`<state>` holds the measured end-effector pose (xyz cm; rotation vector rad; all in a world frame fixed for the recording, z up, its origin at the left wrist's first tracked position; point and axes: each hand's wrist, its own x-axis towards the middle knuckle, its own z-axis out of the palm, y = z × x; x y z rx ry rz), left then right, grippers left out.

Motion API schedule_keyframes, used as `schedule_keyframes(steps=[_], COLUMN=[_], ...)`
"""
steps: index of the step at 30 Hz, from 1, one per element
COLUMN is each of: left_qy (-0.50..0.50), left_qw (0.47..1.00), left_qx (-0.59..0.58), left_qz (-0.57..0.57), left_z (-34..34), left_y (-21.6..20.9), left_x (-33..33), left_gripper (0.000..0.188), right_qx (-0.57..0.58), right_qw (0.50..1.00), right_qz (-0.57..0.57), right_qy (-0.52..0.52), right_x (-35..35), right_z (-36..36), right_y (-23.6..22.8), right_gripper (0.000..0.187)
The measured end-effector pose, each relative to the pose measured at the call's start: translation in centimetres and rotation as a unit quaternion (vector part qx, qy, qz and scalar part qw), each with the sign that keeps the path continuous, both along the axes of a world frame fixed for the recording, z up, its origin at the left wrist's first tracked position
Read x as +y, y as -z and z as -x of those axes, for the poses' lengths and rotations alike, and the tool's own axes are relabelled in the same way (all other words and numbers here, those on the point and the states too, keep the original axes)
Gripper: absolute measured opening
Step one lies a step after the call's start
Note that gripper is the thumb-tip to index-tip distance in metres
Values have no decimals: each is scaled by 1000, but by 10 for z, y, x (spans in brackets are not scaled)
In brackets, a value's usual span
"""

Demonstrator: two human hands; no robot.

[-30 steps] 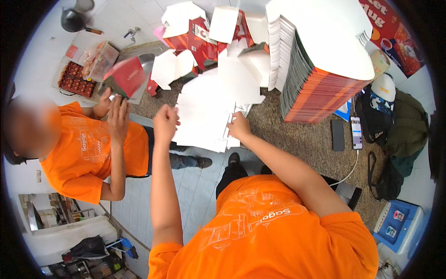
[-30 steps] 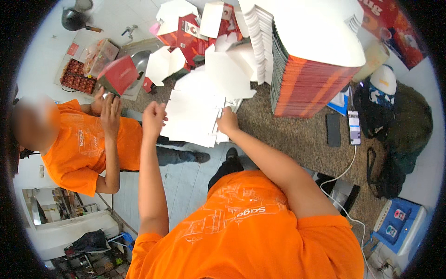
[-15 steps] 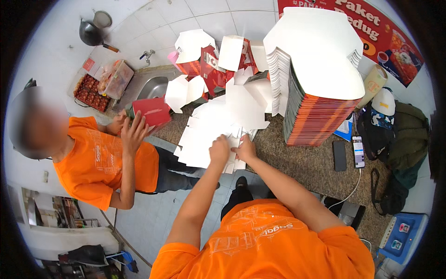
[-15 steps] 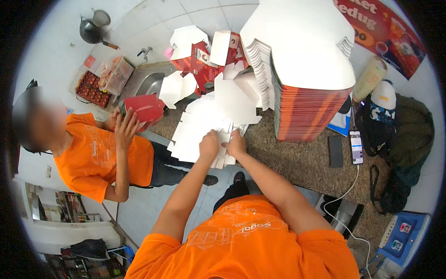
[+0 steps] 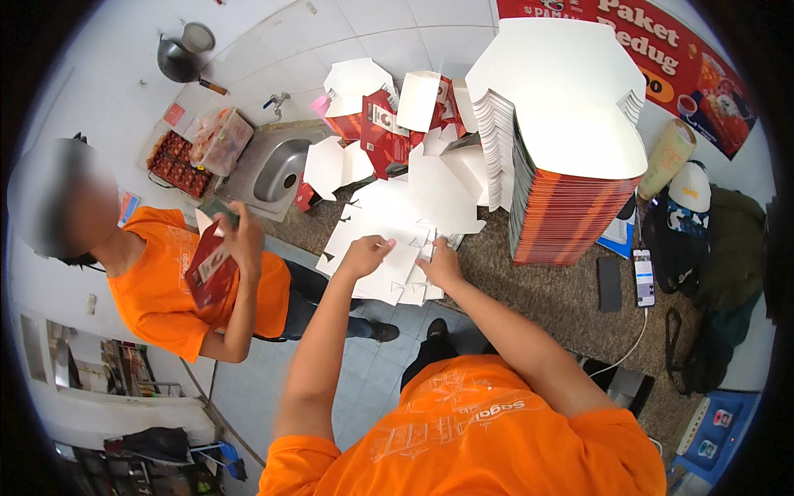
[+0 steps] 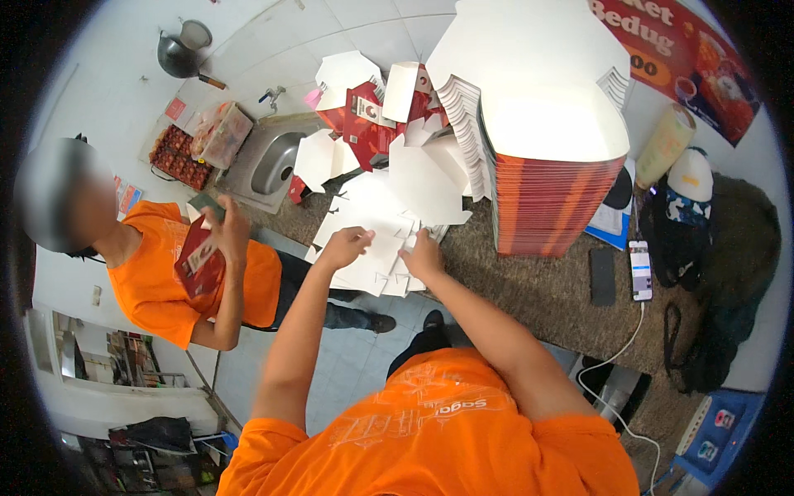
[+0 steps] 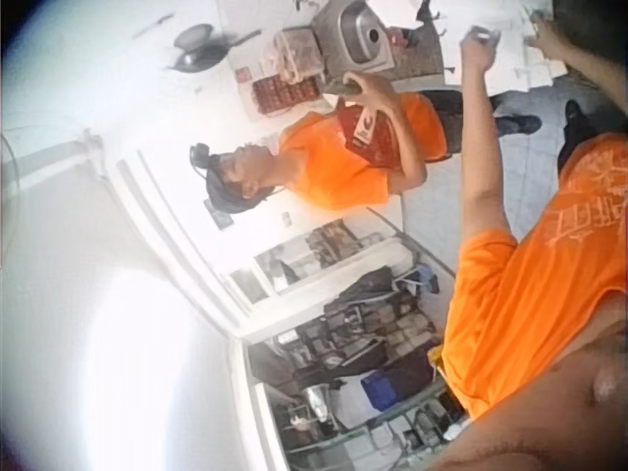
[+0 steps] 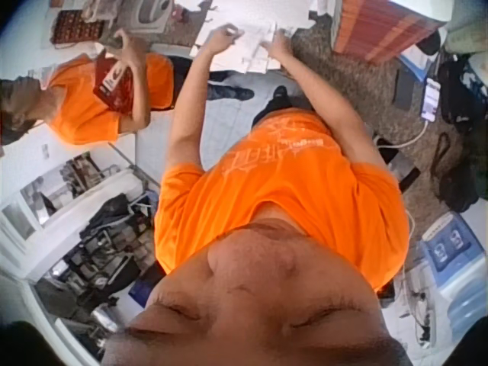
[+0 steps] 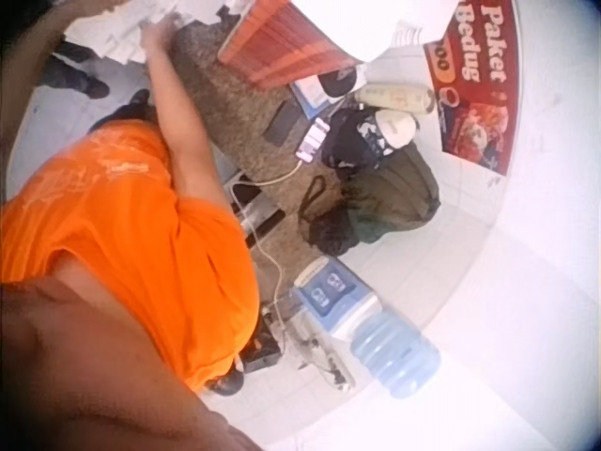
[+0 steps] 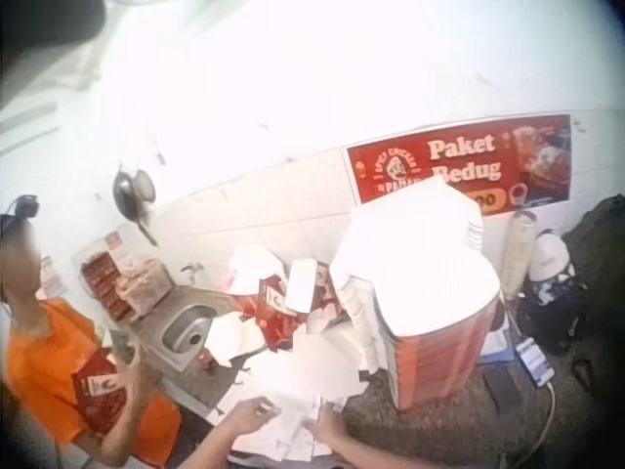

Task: The person folds flat cardboard pieces into small red and white boxes and stacks them on a counter. A coworker also folds boxes nearby. The person repeatedly picks up flat pieces, folds them into shape, and places them in a growing stack.

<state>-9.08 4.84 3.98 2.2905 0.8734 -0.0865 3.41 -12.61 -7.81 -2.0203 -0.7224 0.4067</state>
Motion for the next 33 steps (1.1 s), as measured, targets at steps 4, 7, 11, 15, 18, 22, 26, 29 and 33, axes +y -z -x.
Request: schedule_keyframes(steps=[4,7,11,15,18,22,26,29,33], left_qy=[-254,-321,-273,-179,-216,-168,-137,-114,-266], left_qw=[944,925,929,956,946,936,975,969,933], left_qx=[-18,72,97,85,-38,40,35,91,9], left_qz=[-212,-190,-231,-218,-239,-307,-174,200,244], left_z=[45,62,53,57,54,41,50,56,48], left_y=[51,67,50,52,31,-10,-2,-7,23], left_x=[43,60,68,109,115,100,104,137,142], left_gripper=[73,83,72,39,26,20,26,60,48], right_qx=[31,-107,-175,-185,-186,-185,-142,-6,-23], right_qw=[995,982,962,959,956,950,952,965,971], right_qz=[-28,-18,81,98,120,158,195,214,112], right_qy=[-95,-157,-191,-191,-194,-196,-185,-150,-210], right_x=[-11,-18,-19,-16,-10,-3,10,29,32], right_z=[-3,1,-2,-4,-9,-16,-22,-41,-50], right_y=[-8,-9,-8,-13,-17,-25,-27,-28,-26], right_gripper=[48,46,47,49,51,48,43,44,70])
